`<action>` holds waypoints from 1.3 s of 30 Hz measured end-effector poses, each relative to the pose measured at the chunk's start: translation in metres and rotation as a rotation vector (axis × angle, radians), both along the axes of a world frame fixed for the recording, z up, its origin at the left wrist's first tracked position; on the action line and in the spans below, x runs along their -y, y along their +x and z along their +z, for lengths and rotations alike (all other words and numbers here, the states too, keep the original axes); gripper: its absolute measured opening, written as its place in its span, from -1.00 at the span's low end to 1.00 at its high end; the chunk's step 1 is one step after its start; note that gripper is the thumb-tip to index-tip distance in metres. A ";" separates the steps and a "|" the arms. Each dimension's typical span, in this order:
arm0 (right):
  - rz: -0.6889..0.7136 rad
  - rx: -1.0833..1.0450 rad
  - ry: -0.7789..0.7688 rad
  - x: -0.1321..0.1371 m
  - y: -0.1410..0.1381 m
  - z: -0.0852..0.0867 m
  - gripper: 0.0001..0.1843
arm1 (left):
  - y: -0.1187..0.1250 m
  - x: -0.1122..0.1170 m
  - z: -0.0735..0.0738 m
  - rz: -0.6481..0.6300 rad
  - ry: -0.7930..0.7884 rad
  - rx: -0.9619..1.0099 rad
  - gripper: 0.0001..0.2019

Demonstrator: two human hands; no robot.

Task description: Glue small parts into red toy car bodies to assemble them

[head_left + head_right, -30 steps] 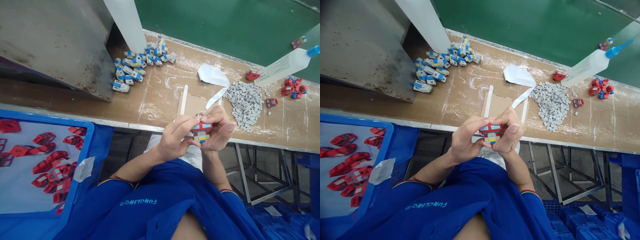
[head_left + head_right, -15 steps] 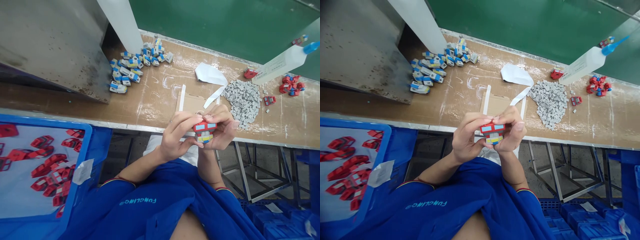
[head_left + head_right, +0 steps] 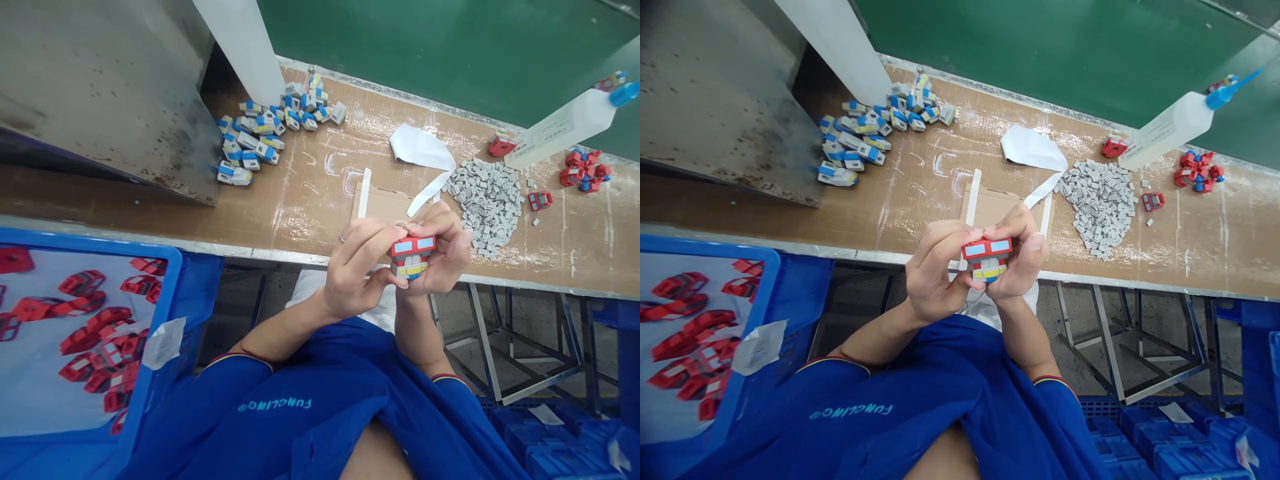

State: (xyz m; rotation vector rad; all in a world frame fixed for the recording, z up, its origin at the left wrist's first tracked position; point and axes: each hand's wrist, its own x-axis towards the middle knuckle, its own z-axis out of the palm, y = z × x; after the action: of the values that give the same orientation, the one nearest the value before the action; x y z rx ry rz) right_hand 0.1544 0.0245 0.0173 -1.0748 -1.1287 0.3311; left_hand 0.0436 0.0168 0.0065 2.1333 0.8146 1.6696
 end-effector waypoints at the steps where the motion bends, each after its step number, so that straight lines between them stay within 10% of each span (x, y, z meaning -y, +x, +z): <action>1: 0.005 -0.002 0.011 0.000 0.001 -0.001 -0.44 | 0.001 0.001 0.000 0.001 -0.002 0.020 -0.54; 26: 0.085 0.105 -0.039 -0.008 0.020 -0.025 -0.21 | 0.008 0.006 -0.003 0.047 -0.001 0.026 -0.55; 39: 0.157 -0.254 0.066 -0.007 -0.001 0.005 -0.20 | 0.009 0.004 -0.008 0.077 0.095 0.044 -0.58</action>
State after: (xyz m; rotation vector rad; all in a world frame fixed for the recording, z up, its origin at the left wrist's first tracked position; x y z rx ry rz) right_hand 0.1530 0.0316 0.0224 -0.8607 -0.9906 0.5352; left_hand 0.0522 0.0133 -0.0018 2.1446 0.8302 1.8220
